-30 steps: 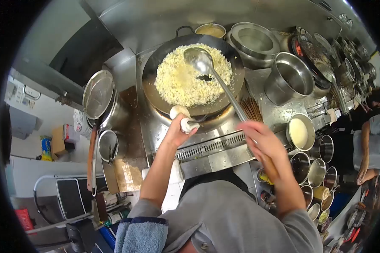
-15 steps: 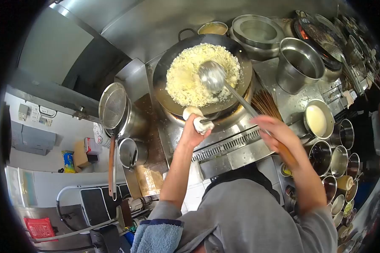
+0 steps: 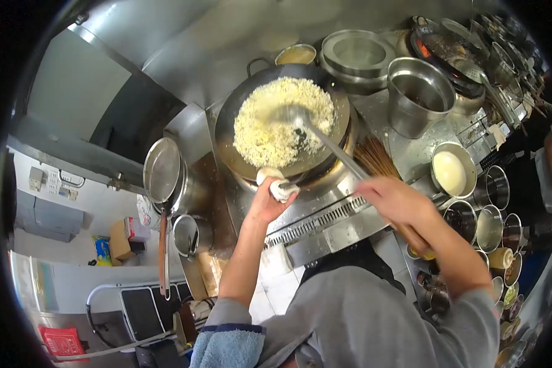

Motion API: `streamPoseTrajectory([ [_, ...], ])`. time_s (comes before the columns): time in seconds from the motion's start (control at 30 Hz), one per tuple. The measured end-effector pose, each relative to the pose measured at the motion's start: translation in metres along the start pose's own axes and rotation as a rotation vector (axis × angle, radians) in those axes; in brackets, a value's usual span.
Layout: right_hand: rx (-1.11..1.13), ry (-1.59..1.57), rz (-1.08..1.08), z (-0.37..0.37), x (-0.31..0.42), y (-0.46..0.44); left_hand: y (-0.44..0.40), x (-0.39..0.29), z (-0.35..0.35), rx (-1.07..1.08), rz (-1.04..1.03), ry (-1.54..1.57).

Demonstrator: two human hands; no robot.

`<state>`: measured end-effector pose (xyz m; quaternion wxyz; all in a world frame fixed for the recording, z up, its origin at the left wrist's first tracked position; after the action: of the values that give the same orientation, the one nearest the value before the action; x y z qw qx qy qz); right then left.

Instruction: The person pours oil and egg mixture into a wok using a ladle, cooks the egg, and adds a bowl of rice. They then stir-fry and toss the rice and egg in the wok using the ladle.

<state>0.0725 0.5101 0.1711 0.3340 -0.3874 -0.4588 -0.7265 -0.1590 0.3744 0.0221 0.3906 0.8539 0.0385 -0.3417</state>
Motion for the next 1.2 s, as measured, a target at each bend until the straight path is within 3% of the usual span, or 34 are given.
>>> streamPoseTrajectory([
  [0.07,0.075,0.066,-0.147,0.007,-0.012,0.035,-0.014,-0.010,-0.013,0.006,-0.055,0.012],
  [0.13,-0.084,0.338,0.424,-0.014,-0.048,-0.015,-0.030,0.005,-0.011,-0.046,-0.116,0.026],
  [0.17,-0.149,0.473,0.710,-0.026,-0.061,-0.018,-0.044,0.018,-0.010,0.050,-0.148,0.068],
  [0.27,0.140,0.168,0.078,-0.013,0.000,0.012,0.039,0.039,-0.050,-0.149,-0.209,0.112],
  [0.3,0.220,0.158,0.036,0.010,0.015,0.038,0.058,0.049,-0.052,-0.034,-0.258,0.113],
  [0.33,0.285,0.144,-0.102,0.036,0.013,0.060,0.097,0.042,-0.073,-0.178,-0.236,0.065],
  [0.4,0.438,0.146,-0.252,0.055,0.012,0.081,0.074,0.039,-0.065,-0.075,-0.225,0.162],
  [0.47,0.343,0.183,-0.075,0.046,-0.001,0.053,0.036,0.021,-0.062,-0.158,-0.291,0.168],
  [0.5,0.280,0.205,0.022,0.039,-0.009,0.031,0.004,0.033,-0.051,-0.060,-0.352,0.152],
  [0.57,0.149,0.207,0.181,0.016,-0.033,-0.008,0.012,0.072,-0.055,-0.164,-0.364,0.054],
  [0.6,0.055,0.240,0.433,0.004,-0.034,-0.015,0.029,0.095,-0.059,-0.186,-0.371,0.007],
  [0.63,0.047,0.184,0.406,-0.003,-0.035,-0.006,0.042,0.123,-0.050,-0.191,-0.242,0.065],
  [0.73,0.056,0.056,0.224,0.002,-0.014,0.023,0.079,0.105,-0.060,-0.106,-0.307,0.151],
  [0.8,0.133,0.046,0.088,0.006,-0.017,0.056,0.050,0.056,-0.045,-0.138,-0.358,0.227],
  [0.93,0.364,0.013,-0.145,0.038,-0.005,0.122,0.087,0.046,-0.064,-0.212,-0.270,0.049],
  [1.0,0.339,0.115,-0.133,0.029,-0.011,0.100,0.060,0.043,-0.047,-0.145,-0.268,0.056],
  [1.07,0.191,0.174,0.015,0.007,-0.016,0.050,0.005,0.046,-0.024,0.021,-0.429,0.076],
  [1.13,0.076,0.123,0.090,-0.015,-0.008,0.028,0.014,0.088,-0.031,-0.163,-0.372,0.085],
  [1.2,0.000,0.112,0.128,-0.012,0.006,0.032,0.068,0.114,-0.051,-0.132,-0.317,0.105],
])
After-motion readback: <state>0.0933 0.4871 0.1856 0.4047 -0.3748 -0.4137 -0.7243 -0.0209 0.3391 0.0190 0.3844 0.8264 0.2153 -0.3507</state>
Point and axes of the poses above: each hand's wrist, its own y-axis away from the middle knuckle, its own z-axis out of the back of the hand, x = y × z, the point moved 6 cm from there along -y, towards the middle knuckle, and after that the axes turned 13 degrees about -y, right-handed, at the moved point
